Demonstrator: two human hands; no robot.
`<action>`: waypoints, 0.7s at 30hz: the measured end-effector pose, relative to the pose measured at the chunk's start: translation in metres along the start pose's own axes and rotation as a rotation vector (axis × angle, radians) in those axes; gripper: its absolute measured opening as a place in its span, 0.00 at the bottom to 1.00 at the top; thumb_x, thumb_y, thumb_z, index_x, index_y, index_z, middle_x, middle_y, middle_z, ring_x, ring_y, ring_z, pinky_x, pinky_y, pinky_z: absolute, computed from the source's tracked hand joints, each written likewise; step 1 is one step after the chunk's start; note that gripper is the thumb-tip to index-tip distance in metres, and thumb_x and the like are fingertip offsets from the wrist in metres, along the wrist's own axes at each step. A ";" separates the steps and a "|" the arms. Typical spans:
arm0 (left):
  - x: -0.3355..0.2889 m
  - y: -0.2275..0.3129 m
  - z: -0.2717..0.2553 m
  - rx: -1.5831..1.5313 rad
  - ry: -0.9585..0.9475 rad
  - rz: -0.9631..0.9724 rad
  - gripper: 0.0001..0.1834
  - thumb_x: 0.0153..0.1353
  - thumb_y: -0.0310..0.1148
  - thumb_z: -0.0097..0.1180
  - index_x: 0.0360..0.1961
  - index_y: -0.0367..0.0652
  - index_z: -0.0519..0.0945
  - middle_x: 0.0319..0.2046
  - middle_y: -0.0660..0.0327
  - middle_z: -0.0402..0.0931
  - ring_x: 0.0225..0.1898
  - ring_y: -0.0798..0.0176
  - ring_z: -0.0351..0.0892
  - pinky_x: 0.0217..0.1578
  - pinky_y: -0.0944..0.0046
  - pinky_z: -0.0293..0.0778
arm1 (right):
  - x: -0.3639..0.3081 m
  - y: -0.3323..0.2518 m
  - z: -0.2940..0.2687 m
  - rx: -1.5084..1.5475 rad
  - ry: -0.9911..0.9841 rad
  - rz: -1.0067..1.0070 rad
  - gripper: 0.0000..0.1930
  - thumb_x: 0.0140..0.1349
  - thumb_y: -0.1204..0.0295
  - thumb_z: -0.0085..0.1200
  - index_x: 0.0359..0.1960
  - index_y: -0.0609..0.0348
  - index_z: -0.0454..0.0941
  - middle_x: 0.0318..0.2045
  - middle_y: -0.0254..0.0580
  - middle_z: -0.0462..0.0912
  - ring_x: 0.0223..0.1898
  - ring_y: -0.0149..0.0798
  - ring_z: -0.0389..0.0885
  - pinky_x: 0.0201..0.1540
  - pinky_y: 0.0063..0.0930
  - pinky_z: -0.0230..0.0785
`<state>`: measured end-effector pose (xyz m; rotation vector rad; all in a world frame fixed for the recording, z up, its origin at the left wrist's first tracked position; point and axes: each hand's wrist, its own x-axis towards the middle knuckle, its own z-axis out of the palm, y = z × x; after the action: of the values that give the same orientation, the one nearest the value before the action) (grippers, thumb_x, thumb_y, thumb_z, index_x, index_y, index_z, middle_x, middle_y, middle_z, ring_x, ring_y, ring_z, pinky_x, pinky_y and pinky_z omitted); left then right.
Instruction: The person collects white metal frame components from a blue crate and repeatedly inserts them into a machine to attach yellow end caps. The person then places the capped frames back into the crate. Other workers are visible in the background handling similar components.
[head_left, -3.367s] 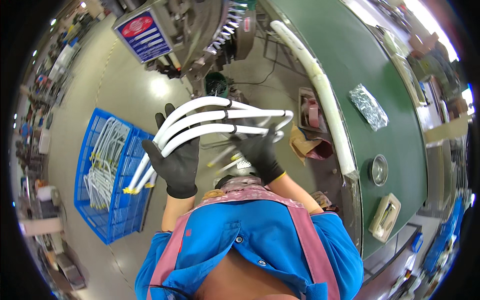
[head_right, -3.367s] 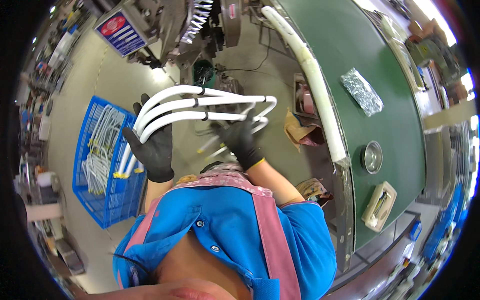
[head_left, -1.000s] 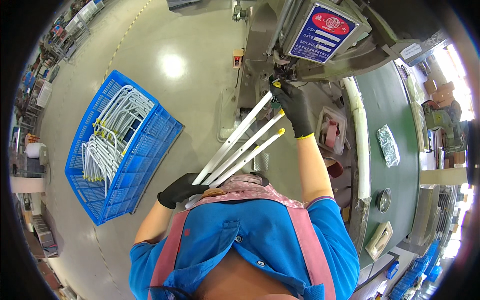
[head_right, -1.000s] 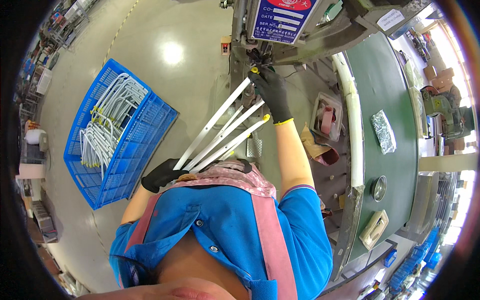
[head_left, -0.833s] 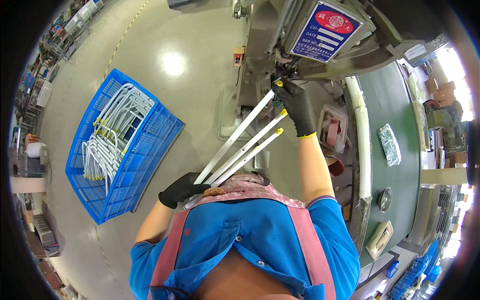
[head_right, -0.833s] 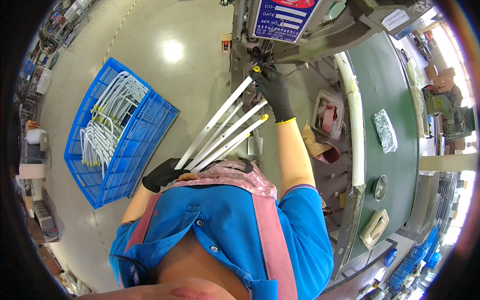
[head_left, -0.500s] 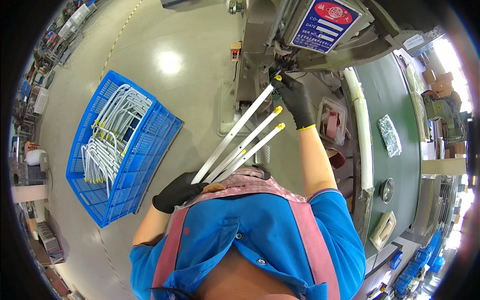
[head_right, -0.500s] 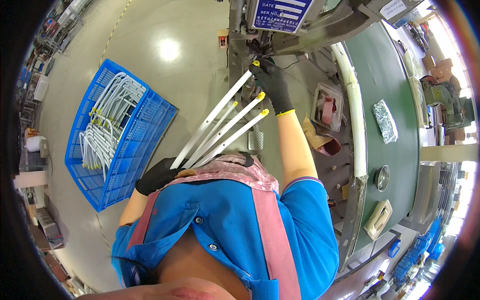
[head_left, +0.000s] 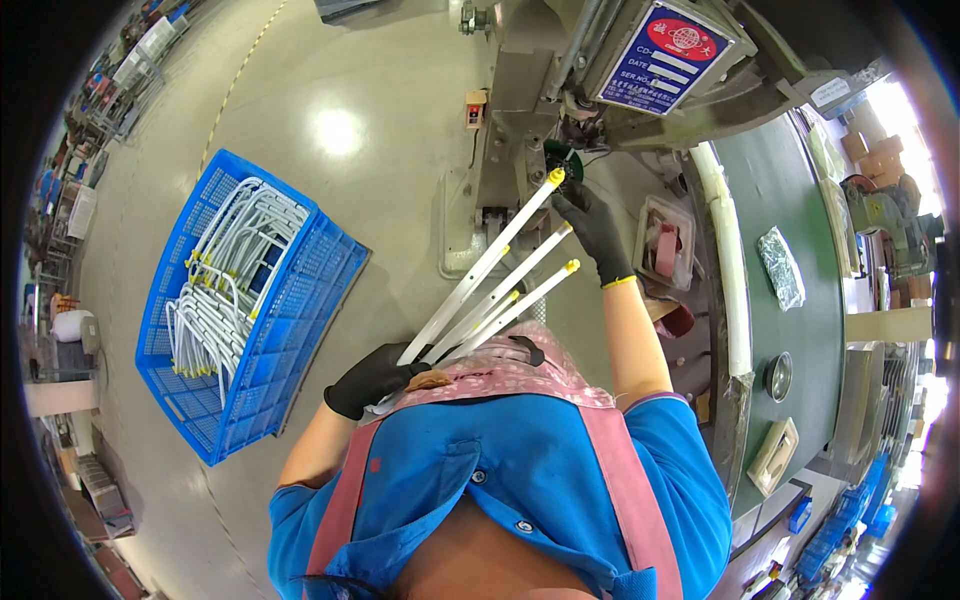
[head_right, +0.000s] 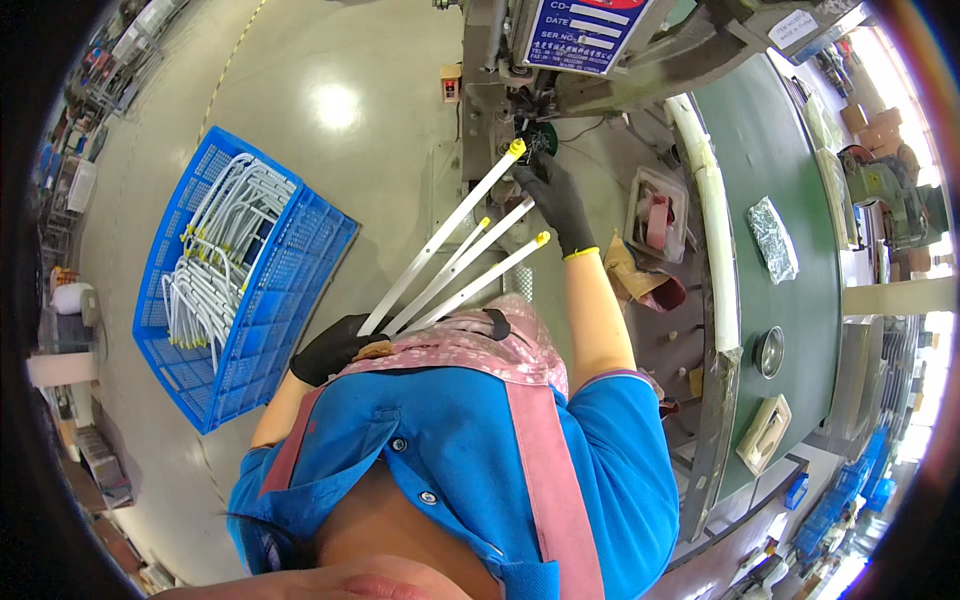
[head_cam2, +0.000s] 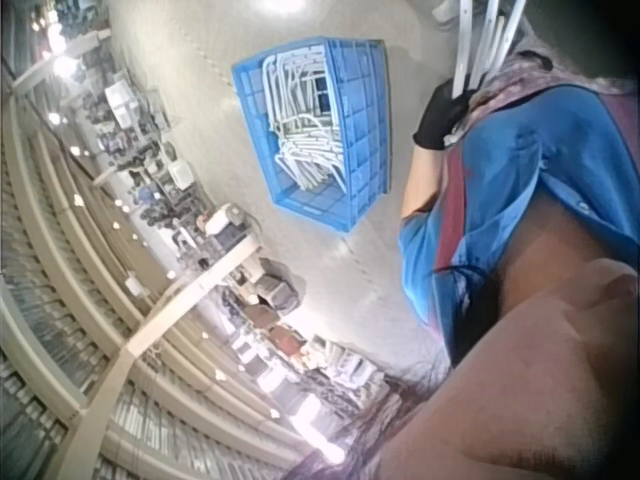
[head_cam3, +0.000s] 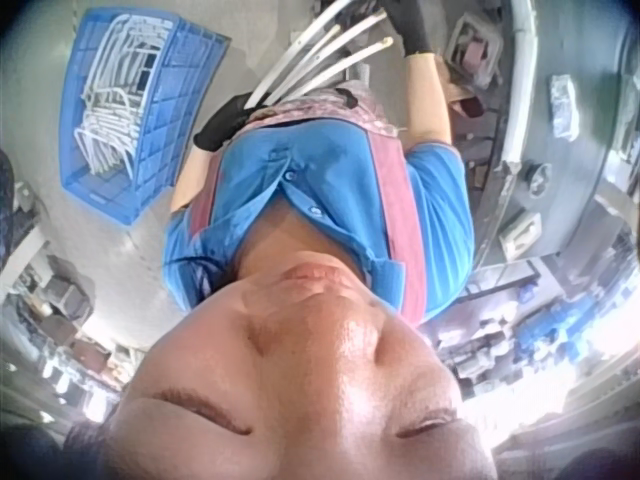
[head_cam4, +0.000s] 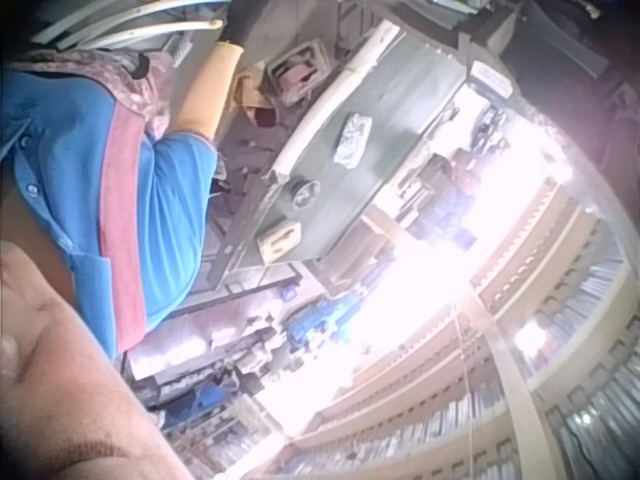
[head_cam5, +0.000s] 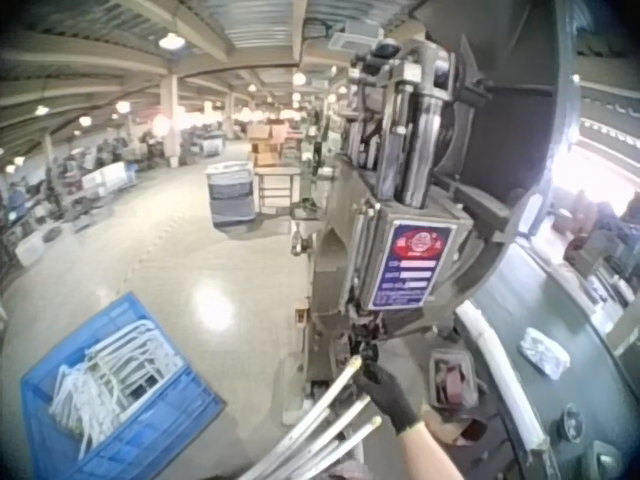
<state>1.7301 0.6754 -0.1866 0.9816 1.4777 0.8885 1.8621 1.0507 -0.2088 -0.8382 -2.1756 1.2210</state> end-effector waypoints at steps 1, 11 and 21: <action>0.001 -0.003 0.000 -0.033 0.002 -0.023 0.17 0.61 0.35 0.51 0.47 0.34 0.75 0.36 0.50 0.79 0.36 0.58 0.78 0.41 0.64 0.71 | -0.004 0.007 -0.003 -0.065 -0.009 0.043 0.19 0.56 0.66 0.58 0.44 0.67 0.77 0.34 0.45 0.83 0.35 0.30 0.78 0.40 0.28 0.70; 0.002 -0.010 0.001 -0.157 0.034 -0.074 0.18 0.61 0.38 0.53 0.44 0.35 0.78 0.37 0.52 0.80 0.36 0.61 0.77 0.42 0.65 0.70 | -0.010 0.039 -0.018 0.259 -0.077 0.196 0.17 0.57 0.74 0.59 0.47 0.69 0.76 0.37 0.35 0.80 0.38 0.26 0.76 0.44 0.21 0.68; -0.001 0.001 0.006 -0.163 0.064 -0.026 0.17 0.62 0.38 0.51 0.43 0.35 0.78 0.35 0.53 0.80 0.35 0.62 0.78 0.42 0.65 0.70 | -0.018 0.043 -0.006 0.299 0.025 0.208 0.17 0.57 0.72 0.59 0.47 0.67 0.77 0.35 0.33 0.80 0.34 0.25 0.75 0.39 0.20 0.70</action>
<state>1.7360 0.6753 -0.1863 0.8191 1.4437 1.0122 1.8898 1.0591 -0.2460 -0.9596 -1.8575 1.5804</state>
